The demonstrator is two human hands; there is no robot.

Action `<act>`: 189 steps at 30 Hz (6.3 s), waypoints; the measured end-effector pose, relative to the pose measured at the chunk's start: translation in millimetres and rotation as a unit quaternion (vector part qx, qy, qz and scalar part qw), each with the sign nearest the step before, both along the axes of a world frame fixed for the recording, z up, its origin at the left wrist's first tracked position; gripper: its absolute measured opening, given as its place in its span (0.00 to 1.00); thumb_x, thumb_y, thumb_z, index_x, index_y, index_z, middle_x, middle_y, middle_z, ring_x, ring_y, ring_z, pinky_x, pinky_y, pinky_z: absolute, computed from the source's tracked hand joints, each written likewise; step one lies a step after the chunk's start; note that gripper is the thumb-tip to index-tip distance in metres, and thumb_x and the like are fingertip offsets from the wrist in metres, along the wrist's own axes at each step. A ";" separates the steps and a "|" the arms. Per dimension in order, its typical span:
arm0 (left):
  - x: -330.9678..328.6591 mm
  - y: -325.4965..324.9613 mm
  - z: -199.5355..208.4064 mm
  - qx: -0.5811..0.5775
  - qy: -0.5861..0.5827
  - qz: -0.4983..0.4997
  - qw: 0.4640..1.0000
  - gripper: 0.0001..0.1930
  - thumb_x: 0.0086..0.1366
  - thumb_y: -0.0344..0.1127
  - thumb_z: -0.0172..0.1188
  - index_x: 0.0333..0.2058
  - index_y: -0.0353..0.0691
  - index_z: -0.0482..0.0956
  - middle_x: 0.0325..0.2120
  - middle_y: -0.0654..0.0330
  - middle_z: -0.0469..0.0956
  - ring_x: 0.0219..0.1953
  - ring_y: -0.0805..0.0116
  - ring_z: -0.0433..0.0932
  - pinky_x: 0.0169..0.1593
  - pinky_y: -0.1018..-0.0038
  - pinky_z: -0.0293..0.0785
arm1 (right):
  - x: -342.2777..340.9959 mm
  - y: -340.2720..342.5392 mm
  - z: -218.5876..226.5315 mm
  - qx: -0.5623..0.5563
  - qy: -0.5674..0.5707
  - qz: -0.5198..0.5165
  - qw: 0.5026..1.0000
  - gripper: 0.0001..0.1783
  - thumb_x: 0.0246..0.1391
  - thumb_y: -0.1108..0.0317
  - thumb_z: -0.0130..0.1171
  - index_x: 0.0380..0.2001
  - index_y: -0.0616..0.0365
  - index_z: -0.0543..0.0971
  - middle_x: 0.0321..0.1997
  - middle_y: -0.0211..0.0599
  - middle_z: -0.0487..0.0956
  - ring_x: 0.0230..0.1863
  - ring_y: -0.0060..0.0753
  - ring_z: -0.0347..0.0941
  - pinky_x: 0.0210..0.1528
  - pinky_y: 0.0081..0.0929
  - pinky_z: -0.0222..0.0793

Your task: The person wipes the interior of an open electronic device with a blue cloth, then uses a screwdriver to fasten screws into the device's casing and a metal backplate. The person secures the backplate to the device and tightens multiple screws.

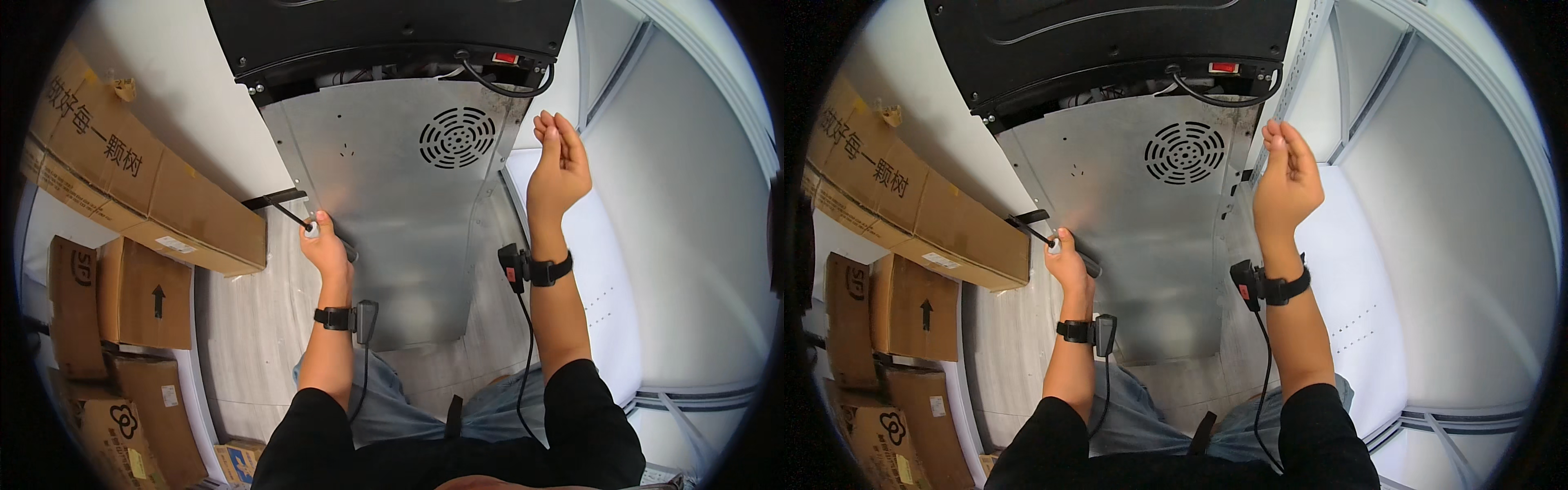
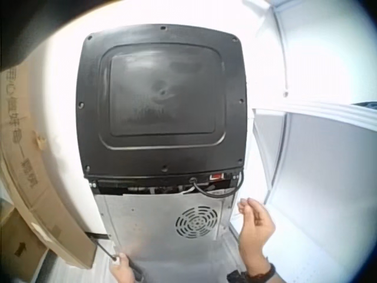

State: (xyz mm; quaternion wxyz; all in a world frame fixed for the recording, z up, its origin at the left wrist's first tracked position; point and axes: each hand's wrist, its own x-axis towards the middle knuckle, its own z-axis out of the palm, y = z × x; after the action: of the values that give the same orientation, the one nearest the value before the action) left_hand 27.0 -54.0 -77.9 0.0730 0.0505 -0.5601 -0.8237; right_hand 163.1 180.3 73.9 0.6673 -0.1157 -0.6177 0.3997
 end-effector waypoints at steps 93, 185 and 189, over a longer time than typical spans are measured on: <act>-20.4 26.6 5.1 -0.004 0.038 0.051 0.998 0.13 0.65 0.37 0.58 0.41 0.39 0.66 0.34 0.61 0.73 0.36 0.73 0.71 0.41 0.75 0.69 | -27.2 46.6 -13.1 -0.164 -0.100 0.175 0.966 0.12 0.50 0.70 0.65 0.34 0.64 0.74 0.19 0.30 0.77 0.20 0.15 0.69 0.23 0.14 0.63; 216.5 388.0 -113.7 -0.211 -0.120 -0.609 0.755 0.05 0.63 0.31 0.61 0.33 0.37 0.79 0.28 0.61 0.80 0.27 0.74 0.77 0.33 0.79 0.74 | 311.5 274.4 -214.1 -0.350 -0.374 0.188 0.838 0.12 0.48 0.71 0.61 0.38 0.57 0.74 0.24 0.23 0.70 0.21 0.14 0.63 0.24 0.16 0.60; 172.6 267.4 -31.2 -0.196 -0.129 -0.535 0.811 0.06 0.61 0.32 0.63 0.34 0.36 0.80 0.26 0.64 0.79 0.28 0.76 0.76 0.33 0.80 0.73 | 260.4 215.4 -111.2 -0.212 -0.389 0.243 0.863 0.12 0.47 0.74 0.61 0.37 0.57 0.74 0.21 0.21 0.68 0.20 0.12 0.60 0.22 0.14 0.55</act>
State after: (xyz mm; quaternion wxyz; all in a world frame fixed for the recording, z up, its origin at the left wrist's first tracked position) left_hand 199.6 213.4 -109.2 -0.4437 -0.1670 -0.6527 -0.5909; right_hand 423.5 395.7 -37.3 0.2141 -0.2469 -0.7360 0.5929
